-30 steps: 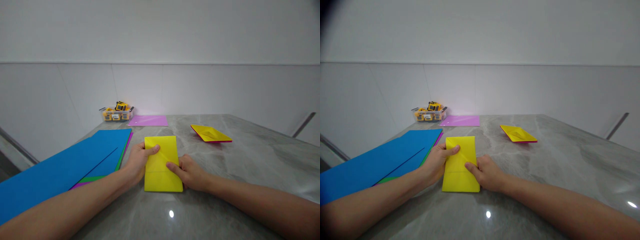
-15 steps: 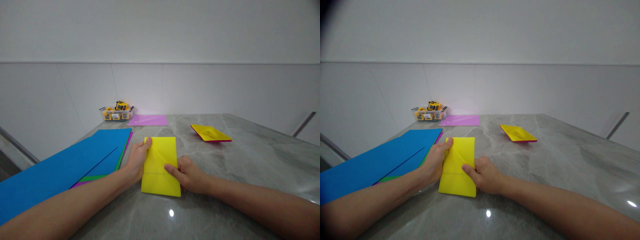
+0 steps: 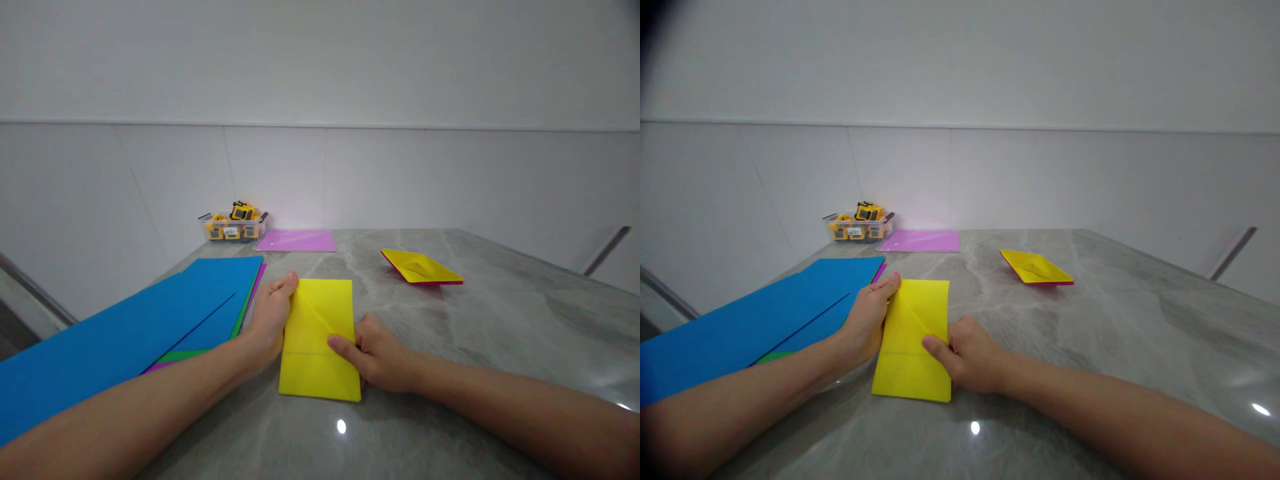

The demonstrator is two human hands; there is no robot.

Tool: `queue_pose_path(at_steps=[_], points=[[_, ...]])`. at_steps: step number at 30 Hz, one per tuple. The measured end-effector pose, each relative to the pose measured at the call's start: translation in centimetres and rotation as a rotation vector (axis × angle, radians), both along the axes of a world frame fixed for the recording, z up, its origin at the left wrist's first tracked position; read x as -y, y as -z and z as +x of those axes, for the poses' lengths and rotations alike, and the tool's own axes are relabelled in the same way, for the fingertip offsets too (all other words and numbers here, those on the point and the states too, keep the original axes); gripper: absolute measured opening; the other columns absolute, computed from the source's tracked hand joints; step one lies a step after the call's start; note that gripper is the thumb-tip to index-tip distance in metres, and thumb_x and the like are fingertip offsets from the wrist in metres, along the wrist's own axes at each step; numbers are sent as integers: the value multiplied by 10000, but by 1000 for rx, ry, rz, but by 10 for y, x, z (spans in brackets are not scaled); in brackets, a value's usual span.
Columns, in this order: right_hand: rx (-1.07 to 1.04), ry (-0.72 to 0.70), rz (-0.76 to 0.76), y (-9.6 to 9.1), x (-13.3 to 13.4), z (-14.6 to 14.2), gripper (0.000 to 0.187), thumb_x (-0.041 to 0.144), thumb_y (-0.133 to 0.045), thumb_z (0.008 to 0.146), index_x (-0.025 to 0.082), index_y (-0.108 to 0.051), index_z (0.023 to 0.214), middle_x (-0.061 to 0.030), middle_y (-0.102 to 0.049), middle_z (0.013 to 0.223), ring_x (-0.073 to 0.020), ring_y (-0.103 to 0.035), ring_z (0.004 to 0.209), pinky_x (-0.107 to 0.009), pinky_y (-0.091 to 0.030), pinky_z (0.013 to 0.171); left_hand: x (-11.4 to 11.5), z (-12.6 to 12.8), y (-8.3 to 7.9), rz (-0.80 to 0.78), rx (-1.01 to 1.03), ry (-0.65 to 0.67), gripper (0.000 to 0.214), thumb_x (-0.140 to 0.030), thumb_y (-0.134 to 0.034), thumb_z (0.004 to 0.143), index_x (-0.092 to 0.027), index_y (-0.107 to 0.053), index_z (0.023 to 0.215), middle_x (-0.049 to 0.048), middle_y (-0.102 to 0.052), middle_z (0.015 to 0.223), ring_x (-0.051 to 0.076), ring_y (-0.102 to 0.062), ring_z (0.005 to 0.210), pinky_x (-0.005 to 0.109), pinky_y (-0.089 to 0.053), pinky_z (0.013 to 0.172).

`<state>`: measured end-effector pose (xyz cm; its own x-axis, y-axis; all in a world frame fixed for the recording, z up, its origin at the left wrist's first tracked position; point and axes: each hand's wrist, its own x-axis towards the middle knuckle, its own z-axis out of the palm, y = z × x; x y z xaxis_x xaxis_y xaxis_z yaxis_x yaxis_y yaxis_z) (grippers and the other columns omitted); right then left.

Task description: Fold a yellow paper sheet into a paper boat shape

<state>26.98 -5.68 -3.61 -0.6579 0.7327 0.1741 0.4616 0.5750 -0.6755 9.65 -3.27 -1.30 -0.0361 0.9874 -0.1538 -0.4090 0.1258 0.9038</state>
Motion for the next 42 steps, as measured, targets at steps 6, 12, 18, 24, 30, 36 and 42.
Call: queue_pose_path(at_steps=[6,12,18,24,30,36,42], points=[[-59,80,-114,5,-2,5,540,572,-339,917,165,-483,593,-1,-492,487,-84,-421,408,-206,-248,385,-2,-7,6,95,-52,7,391,-524,-624,780,-145,-597,686,76,-701,671,210,-678,593,277,-523,525],[-105,130,-96,11,-6,10,602,636,-332,895,157,-498,571,-13,-502,488,-87,-425,413,-212,-262,383,7,-7,9,196,-40,311,357,-249,-809,640,-147,-643,939,91,-729,936,234,-697,795,326,-554,711],[-125,93,-67,14,-5,8,528,582,-363,918,154,-628,761,-33,-599,599,-116,-527,518,-210,-370,445,15,-2,9,124,-25,409,369,-163,-783,649,-142,-644,991,123,-714,1026,259,-697,821,388,-561,736],[-236,-37,-66,15,-3,8,425,501,-382,939,150,-620,911,-54,-653,748,-139,-597,604,-223,-448,507,15,-4,6,175,-103,402,302,-197,-799,633,-127,-671,898,112,-731,944,228,-697,723,331,-561,665],[-221,-57,-104,8,3,4,392,486,-415,928,151,-594,833,-13,-594,612,-102,-535,477,-195,-407,436,16,1,5,147,-42,316,312,-406,-740,718,-136,-644,843,100,-736,822,226,-693,651,302,-548,569],[-325,-24,-411,14,-1,7,408,547,-511,867,151,-606,850,-21,-621,639,-106,-552,465,-197,-434,421,13,0,8,88,-130,256,438,-557,-638,762,-123,-656,816,124,-735,802,229,-695,636,281,-532,539],[-570,-12,-605,15,-8,11,410,536,-634,784,143,-646,901,-82,-705,885,-199,-679,786,-310,-543,724,14,-6,12,126,-148,502,321,-231,-788,653,-140,-690,946,119,-727,997,269,-697,863,357,-548,778]])
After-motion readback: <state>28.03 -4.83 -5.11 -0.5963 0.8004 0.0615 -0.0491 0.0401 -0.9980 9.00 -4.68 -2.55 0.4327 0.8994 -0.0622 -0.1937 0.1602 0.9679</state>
